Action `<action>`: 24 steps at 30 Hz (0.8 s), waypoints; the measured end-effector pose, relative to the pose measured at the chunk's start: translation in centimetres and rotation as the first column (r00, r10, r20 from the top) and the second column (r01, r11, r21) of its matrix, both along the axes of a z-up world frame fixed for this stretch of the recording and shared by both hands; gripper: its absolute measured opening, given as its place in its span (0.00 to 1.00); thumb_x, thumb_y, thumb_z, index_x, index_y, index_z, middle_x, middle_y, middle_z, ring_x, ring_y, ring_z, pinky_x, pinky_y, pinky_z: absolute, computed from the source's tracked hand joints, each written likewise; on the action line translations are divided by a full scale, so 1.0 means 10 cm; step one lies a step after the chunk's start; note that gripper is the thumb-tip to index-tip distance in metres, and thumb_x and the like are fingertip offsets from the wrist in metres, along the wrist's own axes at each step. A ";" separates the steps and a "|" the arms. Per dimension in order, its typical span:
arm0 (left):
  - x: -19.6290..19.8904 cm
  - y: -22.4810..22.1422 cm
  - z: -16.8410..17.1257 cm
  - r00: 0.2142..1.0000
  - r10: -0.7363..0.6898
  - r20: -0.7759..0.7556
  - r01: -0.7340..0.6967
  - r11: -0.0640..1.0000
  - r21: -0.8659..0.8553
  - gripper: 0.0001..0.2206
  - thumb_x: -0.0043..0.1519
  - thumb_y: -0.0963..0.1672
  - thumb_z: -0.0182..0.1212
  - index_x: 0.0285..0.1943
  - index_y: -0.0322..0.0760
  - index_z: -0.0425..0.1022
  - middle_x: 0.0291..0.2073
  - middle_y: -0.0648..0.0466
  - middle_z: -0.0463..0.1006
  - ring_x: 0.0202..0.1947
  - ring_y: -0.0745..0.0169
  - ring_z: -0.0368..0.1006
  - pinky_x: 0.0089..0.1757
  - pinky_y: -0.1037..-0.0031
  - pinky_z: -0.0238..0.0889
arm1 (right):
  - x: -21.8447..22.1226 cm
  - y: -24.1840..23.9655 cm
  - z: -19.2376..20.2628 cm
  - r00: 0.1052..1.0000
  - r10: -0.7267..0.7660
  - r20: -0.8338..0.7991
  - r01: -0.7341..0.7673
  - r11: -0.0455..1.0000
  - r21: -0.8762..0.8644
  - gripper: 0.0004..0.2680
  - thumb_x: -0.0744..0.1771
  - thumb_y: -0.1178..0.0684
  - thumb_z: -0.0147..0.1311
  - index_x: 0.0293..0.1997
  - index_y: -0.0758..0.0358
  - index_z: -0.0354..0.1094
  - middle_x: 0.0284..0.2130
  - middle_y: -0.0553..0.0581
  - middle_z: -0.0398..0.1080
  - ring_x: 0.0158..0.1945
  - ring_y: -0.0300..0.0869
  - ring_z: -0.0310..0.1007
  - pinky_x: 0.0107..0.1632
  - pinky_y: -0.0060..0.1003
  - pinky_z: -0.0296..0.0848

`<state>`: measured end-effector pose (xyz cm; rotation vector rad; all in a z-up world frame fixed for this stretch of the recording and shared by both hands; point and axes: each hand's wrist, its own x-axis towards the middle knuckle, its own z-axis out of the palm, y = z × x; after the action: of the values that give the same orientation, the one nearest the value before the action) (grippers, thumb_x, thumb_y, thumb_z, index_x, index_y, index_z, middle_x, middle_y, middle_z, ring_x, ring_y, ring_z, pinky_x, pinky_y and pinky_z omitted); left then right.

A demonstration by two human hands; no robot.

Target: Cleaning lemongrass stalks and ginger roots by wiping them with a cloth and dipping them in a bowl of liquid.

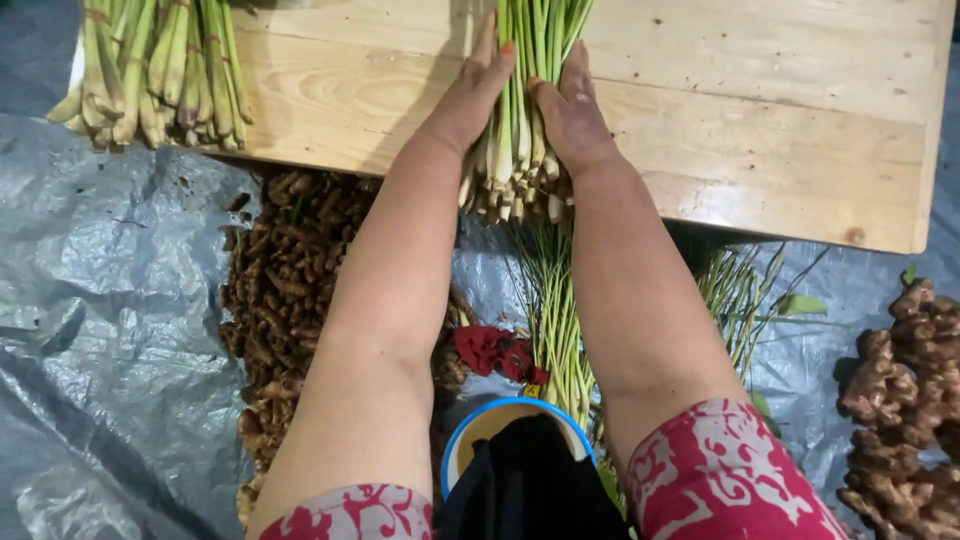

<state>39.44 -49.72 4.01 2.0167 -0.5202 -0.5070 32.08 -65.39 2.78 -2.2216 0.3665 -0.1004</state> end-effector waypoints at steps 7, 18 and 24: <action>-0.30 0.38 -0.08 0.976 -0.021 0.219 0.110 0.908 -0.405 0.40 0.64 0.67 0.27 0.76 0.45 0.56 0.75 0.41 0.57 0.75 0.34 0.49 0.69 0.45 0.43 | -0.08 0.06 0.17 0.992 -0.077 -0.101 0.087 0.991 0.099 0.32 0.69 0.38 0.44 0.77 0.65 0.31 0.77 0.65 0.35 0.79 0.55 0.30 0.75 0.45 0.37; -0.20 0.38 -0.13 0.966 -0.008 0.258 0.131 0.877 -0.463 0.42 0.65 0.68 0.28 0.78 0.42 0.51 0.76 0.39 0.55 0.77 0.36 0.49 0.71 0.49 0.42 | -0.99 0.37 0.71 0.986 -0.164 -0.014 0.150 0.866 0.477 0.29 0.65 0.29 0.37 0.75 0.40 0.44 0.78 0.52 0.42 0.80 0.54 0.34 0.71 0.64 0.43; -0.18 0.41 -0.12 0.967 -0.045 0.252 0.152 0.892 -0.425 0.45 0.63 0.68 0.28 0.76 0.38 0.60 0.14 0.57 0.61 0.63 0.49 0.78 0.72 0.48 0.34 | -1.04 0.45 0.46 0.941 -0.145 0.305 -0.084 0.774 0.628 0.28 0.69 0.34 0.37 0.76 0.60 0.43 0.76 0.65 0.43 0.79 0.59 0.37 0.74 0.57 0.44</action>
<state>37.61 -45.60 2.78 1.6205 -0.8104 -0.1816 21.66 -60.93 7.35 -1.4825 0.2013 -0.3248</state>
